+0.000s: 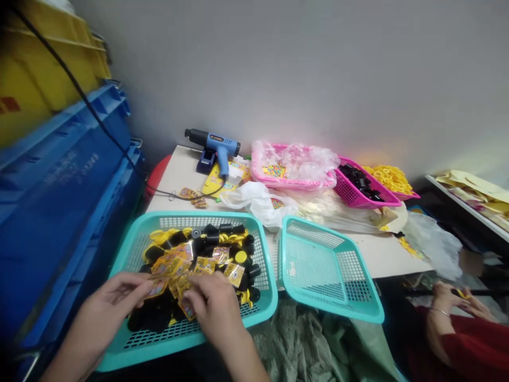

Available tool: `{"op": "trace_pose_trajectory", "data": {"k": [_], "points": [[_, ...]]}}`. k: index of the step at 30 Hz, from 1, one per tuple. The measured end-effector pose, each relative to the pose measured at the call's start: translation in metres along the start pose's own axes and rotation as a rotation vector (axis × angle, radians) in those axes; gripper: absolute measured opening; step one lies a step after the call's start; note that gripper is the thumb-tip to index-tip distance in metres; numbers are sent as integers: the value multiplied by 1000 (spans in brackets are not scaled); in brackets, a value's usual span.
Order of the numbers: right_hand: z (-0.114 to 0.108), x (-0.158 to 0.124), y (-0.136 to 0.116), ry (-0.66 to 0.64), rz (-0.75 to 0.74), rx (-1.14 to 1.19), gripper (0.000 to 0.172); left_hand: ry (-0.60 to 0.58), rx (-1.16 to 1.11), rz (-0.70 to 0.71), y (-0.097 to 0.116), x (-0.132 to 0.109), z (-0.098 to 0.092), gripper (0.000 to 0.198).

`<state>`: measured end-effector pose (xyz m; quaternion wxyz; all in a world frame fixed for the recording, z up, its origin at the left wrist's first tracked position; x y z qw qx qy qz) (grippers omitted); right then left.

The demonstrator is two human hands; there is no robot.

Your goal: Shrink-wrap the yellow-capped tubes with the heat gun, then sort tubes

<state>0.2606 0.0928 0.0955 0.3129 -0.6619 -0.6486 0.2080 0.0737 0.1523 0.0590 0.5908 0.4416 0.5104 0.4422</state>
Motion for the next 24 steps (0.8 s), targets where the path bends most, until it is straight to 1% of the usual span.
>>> {"op": "trace_pose_trajectory", "data": {"k": [1,2,4,5,7,10,11,12,15,17,19,20,22,23,24], "points": [[-8,0,2,47,-18,-62,25,32,-37,-33,-2,1,-6,34],[-19,1,8,103,-4,-117,25,58,-71,-64,-3,2,-11,38],[-44,3,29,198,88,-205,25,80,-126,-101,0,3,-13,48],[-54,5,41,215,143,-236,26,78,-141,-109,2,4,-12,55],[-69,10,64,189,208,-265,28,47,-142,-119,6,5,-7,65],[-74,18,84,83,220,-249,46,18,-100,-113,4,6,-1,65],[-73,19,88,58,226,-236,47,10,-80,-106,2,5,0,64],[-71,20,90,47,235,-218,44,3,-57,-94,0,4,0,63],[-72,16,92,106,286,-143,33,-11,57,0,0,3,-2,55],[-75,10,92,178,329,-61,36,-20,237,94,8,4,-1,48],[-77,4,92,238,355,39,38,-57,515,220,23,9,11,42],[-77,2,92,257,360,93,37,-78,656,300,32,12,21,39],[-74,0,92,282,365,212,35,-176,851,453,48,21,54,35],[-71,-1,91,290,365,279,35,-247,894,503,52,26,74,33],[-68,-1,90,297,360,347,36,-347,909,517,51,32,95,31]]}}
Point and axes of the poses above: each hand's wrist, its own x-axis towards the middle knuckle, its own z-axis out of the palm, y = z × x, the point moved 8 cm from there along x, towards the middle knuckle, and after that the axes turned 8 degrees about -x, right-handed, at the moved point
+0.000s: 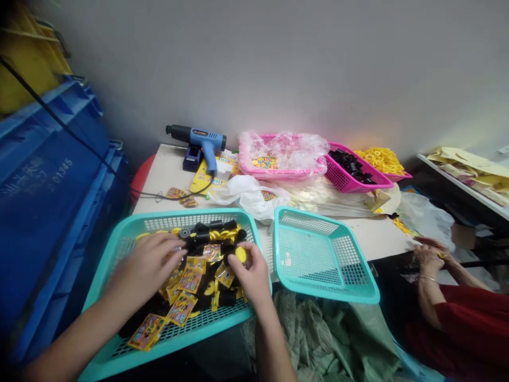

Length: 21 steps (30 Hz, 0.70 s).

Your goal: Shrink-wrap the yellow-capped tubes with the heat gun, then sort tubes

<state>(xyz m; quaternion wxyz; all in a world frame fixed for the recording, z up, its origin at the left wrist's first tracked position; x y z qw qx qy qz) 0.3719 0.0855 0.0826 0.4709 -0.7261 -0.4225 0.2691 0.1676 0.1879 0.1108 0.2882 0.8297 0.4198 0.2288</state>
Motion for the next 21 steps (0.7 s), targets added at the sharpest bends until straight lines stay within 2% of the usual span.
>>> {"op": "trace_pose_trajectory", "data": {"k": [2,4,6,8,10,13,15,17,19,21], "points": [[5,-4,-1,-14,-3,137,37,-130,-28,50,15,28,25,20],[10,-9,-1,-56,19,338,37,-189,-56,46,21,49,45,7],[13,-15,2,-98,78,545,37,-221,-102,25,23,60,54,8],[10,-21,5,-107,135,660,38,-253,-179,-9,24,60,54,12],[5,-24,3,-92,141,642,35,-289,-272,-55,27,49,46,15],[4,-25,-13,-116,116,479,33,-318,-408,-135,36,21,31,32],[8,-24,-28,-159,97,275,30,-271,-535,-201,39,2,20,44],[17,-25,-43,-220,59,134,20,-201,-663,-251,39,-15,11,47],[28,-28,-53,-283,28,140,16,-159,-730,-267,36,-28,7,44],[39,-33,-53,-315,53,224,20,-120,-760,-272,30,-37,5,39]]}}
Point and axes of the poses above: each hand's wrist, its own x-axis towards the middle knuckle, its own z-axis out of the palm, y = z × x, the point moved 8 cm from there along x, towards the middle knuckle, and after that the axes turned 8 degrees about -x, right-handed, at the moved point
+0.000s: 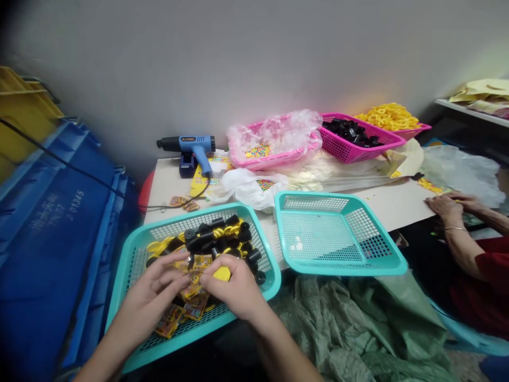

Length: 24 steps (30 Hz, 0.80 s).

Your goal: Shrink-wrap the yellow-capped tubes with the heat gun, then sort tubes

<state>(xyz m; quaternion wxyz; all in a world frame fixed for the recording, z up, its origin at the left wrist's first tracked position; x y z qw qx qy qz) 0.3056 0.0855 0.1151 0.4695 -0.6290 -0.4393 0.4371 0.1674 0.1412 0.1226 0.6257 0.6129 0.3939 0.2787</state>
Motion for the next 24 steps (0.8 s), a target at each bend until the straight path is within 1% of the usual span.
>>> {"op": "trace_pose_trajectory", "data": {"k": [2,4,6,8,9,10,12,14,16,19,21,24], "points": [[9,-1,8,8,44,72,27,53,-39,4,-6,-5,-5,37],[15,-2,15,15,80,106,33,119,-111,3,-12,-9,-9,41],[19,-5,17,-23,84,100,35,178,-184,-4,-18,-12,-12,42],[20,-8,14,-87,51,125,32,231,-204,-4,-22,-14,-18,30],[19,-10,12,-111,32,150,34,245,-189,-5,-23,-15,-21,24],[16,-12,9,-118,11,172,37,251,-164,-6,-24,-16,-24,20],[6,-16,3,-70,-36,186,44,247,-107,-5,-26,-18,-29,19],[-2,-20,-4,-22,-83,159,42,223,-61,1,-27,-18,-31,21],[-3,-23,-11,-33,-124,123,37,206,-33,30,-24,-19,-30,21],[1,-27,-19,-86,-180,-39,35,198,1,98,-17,-19,-28,19],[2,-29,-27,-88,-265,-138,36,190,7,129,-13,-19,-26,19],[0,-34,-39,-58,-408,-197,38,180,-9,137,-13,-20,-24,19]]}}
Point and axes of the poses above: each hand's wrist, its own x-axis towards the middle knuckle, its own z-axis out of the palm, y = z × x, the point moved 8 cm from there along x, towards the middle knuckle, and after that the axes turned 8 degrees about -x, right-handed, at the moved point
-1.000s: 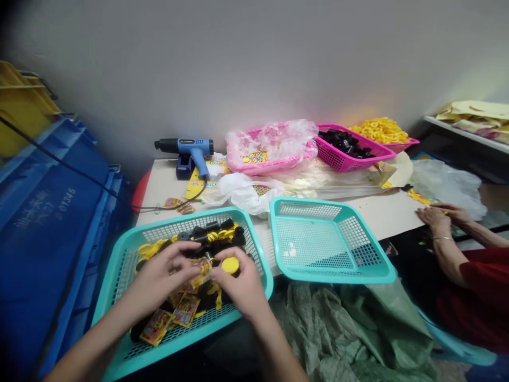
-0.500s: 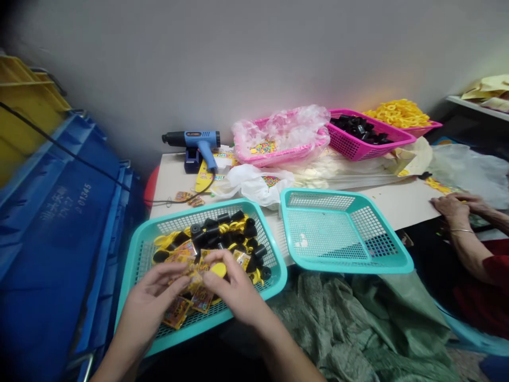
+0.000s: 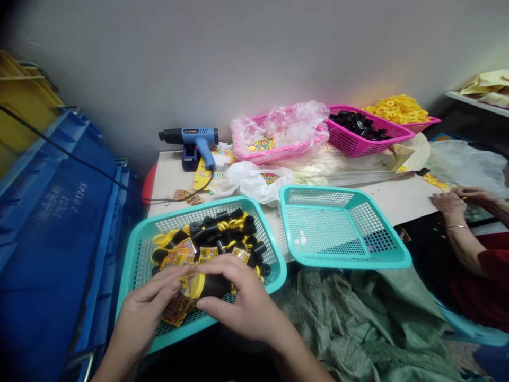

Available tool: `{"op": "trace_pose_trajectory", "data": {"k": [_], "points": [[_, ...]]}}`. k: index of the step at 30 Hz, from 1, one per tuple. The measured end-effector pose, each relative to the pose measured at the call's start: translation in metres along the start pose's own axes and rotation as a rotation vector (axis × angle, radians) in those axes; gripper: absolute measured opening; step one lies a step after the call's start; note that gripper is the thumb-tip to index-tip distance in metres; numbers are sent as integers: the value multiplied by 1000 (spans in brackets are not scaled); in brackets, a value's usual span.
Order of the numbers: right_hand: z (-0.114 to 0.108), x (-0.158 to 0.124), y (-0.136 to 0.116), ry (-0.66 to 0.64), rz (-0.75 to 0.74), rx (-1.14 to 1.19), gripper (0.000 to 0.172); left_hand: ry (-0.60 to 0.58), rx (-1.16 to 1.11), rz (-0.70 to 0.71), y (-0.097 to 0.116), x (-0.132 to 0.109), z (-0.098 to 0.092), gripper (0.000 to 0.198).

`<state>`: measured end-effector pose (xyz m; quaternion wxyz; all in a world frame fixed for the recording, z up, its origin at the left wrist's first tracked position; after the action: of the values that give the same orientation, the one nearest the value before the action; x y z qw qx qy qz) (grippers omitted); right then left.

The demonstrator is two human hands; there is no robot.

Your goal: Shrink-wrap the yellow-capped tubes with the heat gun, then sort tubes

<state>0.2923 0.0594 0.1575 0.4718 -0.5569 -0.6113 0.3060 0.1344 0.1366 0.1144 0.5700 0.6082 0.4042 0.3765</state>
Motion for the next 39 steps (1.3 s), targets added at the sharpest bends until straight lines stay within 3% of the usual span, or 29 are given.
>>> {"op": "trace_pose_trajectory", "data": {"k": [3,7,17,20,24,27,30,32,35,39], "points": [[-3,-2,-5,8,-46,-39,42,-20,-20,-6,-3,-2,1,21],[-2,-4,2,-4,24,-25,45,-48,-49,25,-1,-4,0,20],[14,-8,20,16,85,-124,46,-189,-1,192,34,-14,12,18],[-3,-9,21,95,48,-172,40,-36,103,173,32,-8,-3,19],[-43,-18,49,289,234,11,28,135,216,59,17,10,-28,19],[-53,-25,68,327,342,159,25,125,355,56,13,24,-30,23],[-52,-27,73,314,375,41,26,62,567,106,17,38,-27,30],[-52,-28,75,310,394,-57,25,-12,777,40,13,47,-31,35],[-54,-29,81,281,453,-250,18,-53,997,-76,9,52,-56,40],[-53,-20,81,196,414,-532,14,33,937,-133,6,43,-89,50]]}}
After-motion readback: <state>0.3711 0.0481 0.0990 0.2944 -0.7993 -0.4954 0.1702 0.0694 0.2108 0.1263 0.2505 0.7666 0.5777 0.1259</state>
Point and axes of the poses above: each hand's wrist, its own x-axis towards the middle knuckle, its own z-axis out of the palm, y = z × x, the point moved 8 cm from there along x, towards the middle knuckle, and after that the axes turned 8 degrees about -x, right-handed, at the moved point
